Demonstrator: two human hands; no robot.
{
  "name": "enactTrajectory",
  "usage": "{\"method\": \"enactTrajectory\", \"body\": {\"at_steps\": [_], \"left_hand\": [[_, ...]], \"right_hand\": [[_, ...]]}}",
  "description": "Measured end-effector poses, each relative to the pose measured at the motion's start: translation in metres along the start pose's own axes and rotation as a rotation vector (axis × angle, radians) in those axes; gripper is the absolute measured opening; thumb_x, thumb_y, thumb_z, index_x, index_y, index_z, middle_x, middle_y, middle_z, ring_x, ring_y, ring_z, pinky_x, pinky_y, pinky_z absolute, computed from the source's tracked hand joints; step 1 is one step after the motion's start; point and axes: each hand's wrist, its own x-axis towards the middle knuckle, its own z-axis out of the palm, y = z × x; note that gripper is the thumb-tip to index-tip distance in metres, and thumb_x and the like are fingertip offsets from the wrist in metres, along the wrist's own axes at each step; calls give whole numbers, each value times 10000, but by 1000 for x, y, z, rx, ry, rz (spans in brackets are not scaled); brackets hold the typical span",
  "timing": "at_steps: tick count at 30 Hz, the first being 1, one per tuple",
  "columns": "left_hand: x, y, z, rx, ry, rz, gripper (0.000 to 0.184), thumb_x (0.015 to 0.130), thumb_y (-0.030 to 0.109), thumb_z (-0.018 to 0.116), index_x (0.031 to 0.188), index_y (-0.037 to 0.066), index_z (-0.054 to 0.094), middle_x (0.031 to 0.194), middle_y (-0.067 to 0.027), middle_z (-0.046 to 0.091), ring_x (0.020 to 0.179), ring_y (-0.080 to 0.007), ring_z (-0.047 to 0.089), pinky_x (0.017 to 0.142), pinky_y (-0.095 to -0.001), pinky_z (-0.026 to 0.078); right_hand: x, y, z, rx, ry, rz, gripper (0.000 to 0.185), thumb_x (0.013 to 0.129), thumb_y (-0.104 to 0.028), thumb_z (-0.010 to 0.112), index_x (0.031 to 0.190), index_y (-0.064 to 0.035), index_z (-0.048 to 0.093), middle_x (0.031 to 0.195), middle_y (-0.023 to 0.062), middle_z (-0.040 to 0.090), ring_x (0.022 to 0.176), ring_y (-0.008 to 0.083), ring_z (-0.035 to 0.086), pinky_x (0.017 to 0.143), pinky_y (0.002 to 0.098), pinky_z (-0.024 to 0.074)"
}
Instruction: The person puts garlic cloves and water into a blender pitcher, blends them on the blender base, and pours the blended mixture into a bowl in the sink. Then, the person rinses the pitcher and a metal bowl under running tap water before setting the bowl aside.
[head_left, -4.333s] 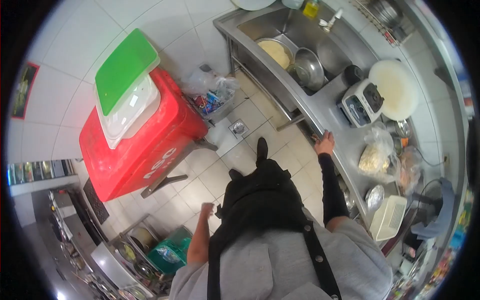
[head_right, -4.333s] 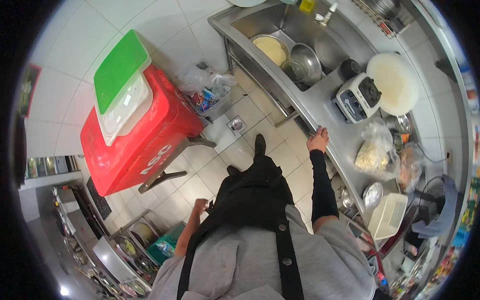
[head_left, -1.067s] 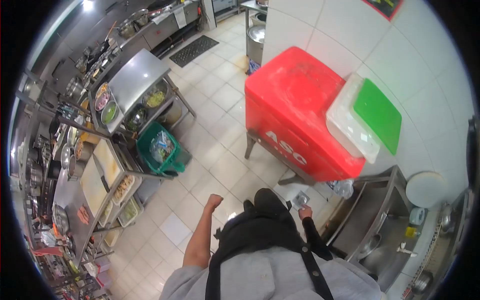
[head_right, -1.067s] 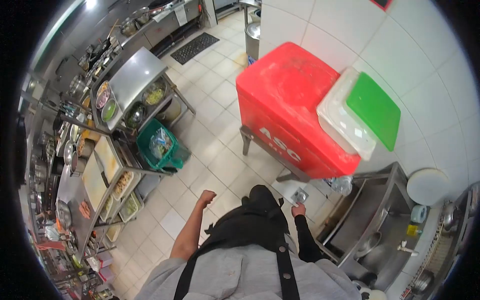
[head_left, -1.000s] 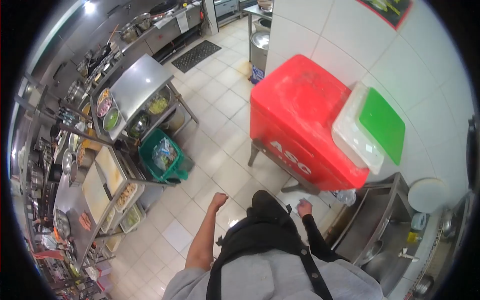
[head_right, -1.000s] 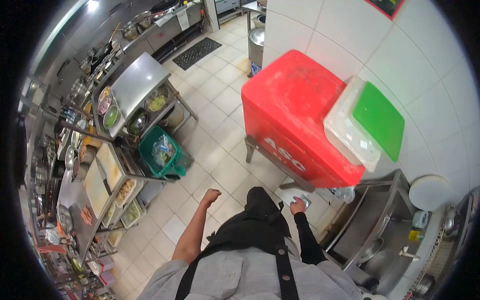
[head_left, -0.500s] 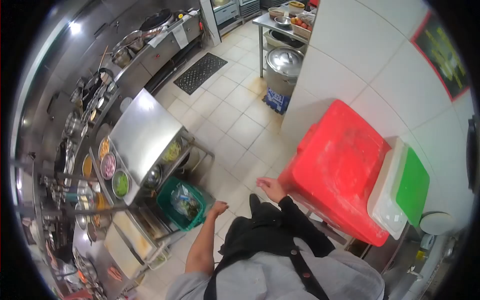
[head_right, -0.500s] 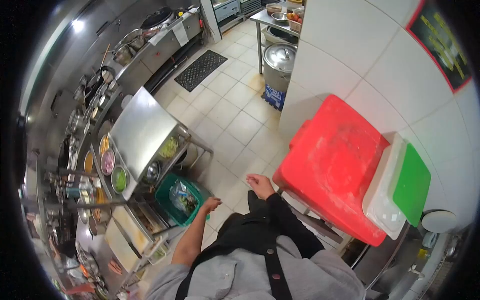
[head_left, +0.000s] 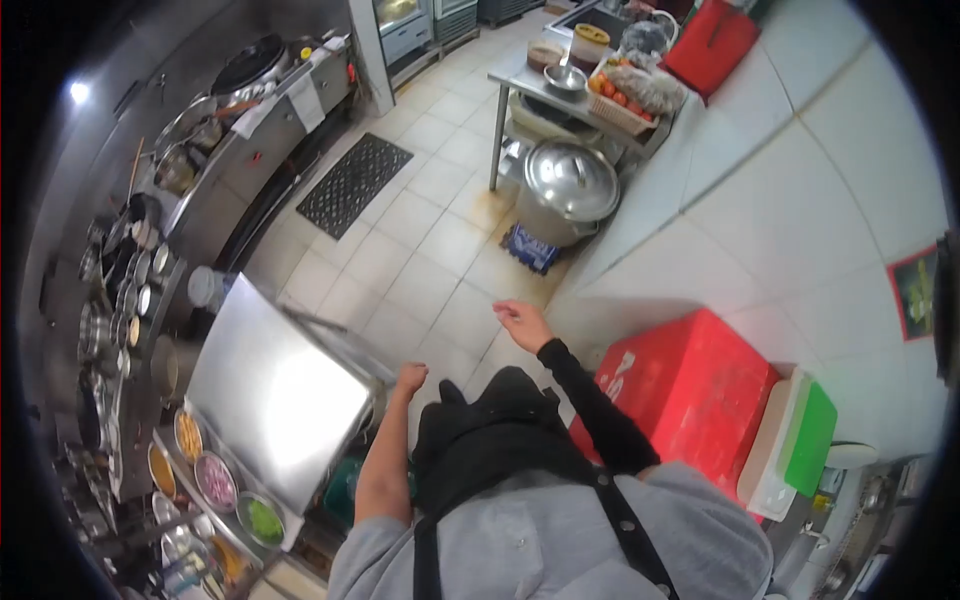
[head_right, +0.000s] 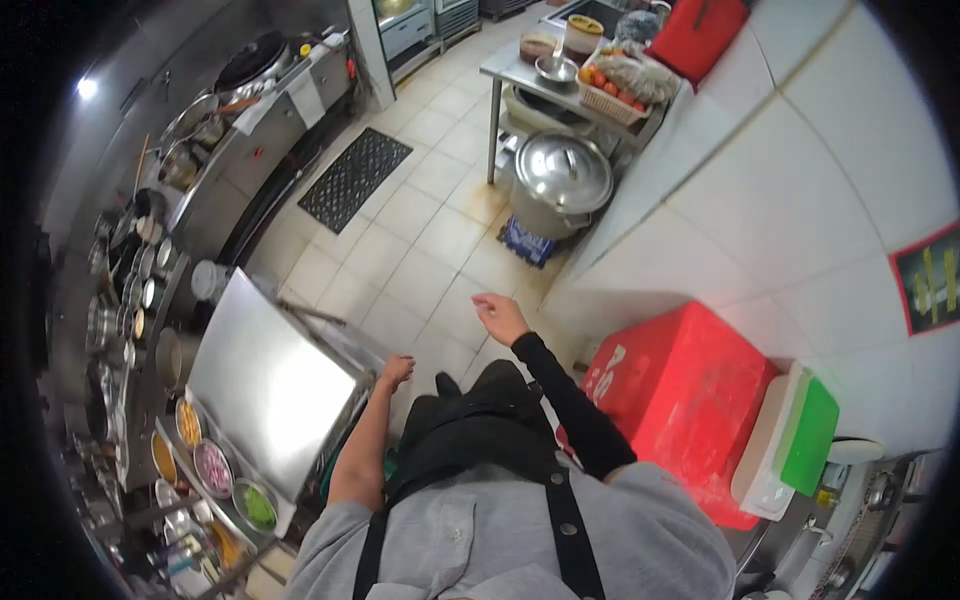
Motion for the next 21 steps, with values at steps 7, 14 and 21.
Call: {"method": "enactTrajectory", "body": {"at_steps": [7,14,21], "left_hand": [[169,123,-55,27,-160,-3,406,769,178,609,1106,-34,689,940,-197,716,777,-251,667,702,-354,536],[280,251,-117,101,-354,-326,473,885,183,621,1337,66,550,1063,-126,644,846,-232,611,707,-379,521],[455,359,-188,158,-200,1,442,882,167,616,1277,-30,584,1017,-109,688,913,-237,653,795,-352,527]], "right_hand": [[112,98,-59,433,170,477,231,934,-78,565,1131,13,643,1006,104,697,812,144,677,707,261,553],[320,135,-101,586,301,563,190,922,-57,541,1052,23,653,940,100,700,724,141,672,634,260,545],[571,141,-91,295,144,469,278,874,-135,604,1099,25,640,998,137,683,841,210,664,748,326,541]]}}
